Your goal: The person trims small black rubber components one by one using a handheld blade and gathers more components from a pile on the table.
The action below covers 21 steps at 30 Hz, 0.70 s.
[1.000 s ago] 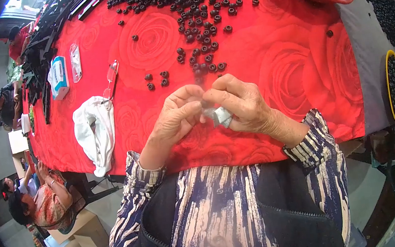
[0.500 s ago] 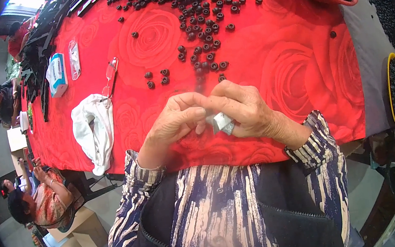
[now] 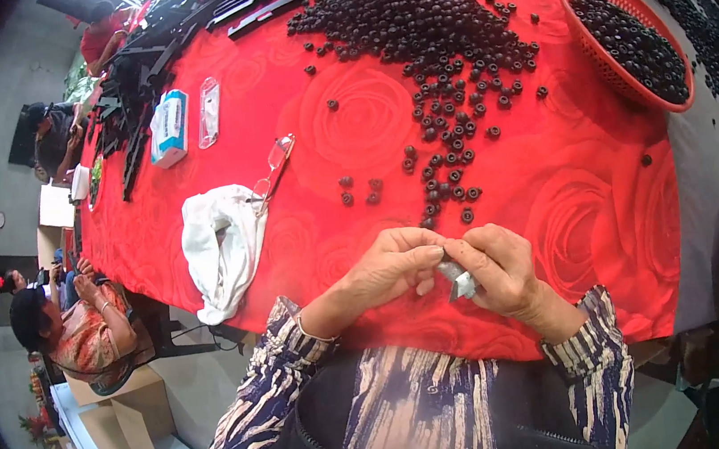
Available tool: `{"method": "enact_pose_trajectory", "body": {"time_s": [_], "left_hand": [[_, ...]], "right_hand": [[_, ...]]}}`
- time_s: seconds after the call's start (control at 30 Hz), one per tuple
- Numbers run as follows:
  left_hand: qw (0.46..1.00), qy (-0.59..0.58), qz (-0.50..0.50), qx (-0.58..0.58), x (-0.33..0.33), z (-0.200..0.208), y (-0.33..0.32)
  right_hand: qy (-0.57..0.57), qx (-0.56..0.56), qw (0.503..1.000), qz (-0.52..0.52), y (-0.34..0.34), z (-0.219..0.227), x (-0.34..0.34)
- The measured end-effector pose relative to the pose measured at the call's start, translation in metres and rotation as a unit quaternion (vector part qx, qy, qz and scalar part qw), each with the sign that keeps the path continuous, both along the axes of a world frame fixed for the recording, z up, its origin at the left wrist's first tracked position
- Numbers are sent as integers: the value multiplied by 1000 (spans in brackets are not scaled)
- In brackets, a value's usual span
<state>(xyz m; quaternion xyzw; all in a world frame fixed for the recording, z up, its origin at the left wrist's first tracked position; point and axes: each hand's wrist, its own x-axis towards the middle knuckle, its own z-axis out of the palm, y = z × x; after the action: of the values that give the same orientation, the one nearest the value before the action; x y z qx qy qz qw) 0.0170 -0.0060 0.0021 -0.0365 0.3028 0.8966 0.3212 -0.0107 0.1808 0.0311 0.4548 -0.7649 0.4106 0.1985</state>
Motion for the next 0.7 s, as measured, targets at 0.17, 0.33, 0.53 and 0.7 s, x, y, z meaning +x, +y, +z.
{"method": "enact_pose_trajectory", "body": {"time_s": [0.17,0.33,0.53,0.7], "left_hand": [[998,17,-43,-41,-1,3,-13],[998,33,-51,-21,-3,4,-6],[999,7,-23,-23,2,2,-5],[996,54,55,-42,-1,-3,-8]], "right_hand": [[55,10,998,27,-2,-1,2],[92,41,995,18,4,2,4],[68,32,997,-1,-2,1,1],[-139,28,990,2,3,-1,-6]]}}
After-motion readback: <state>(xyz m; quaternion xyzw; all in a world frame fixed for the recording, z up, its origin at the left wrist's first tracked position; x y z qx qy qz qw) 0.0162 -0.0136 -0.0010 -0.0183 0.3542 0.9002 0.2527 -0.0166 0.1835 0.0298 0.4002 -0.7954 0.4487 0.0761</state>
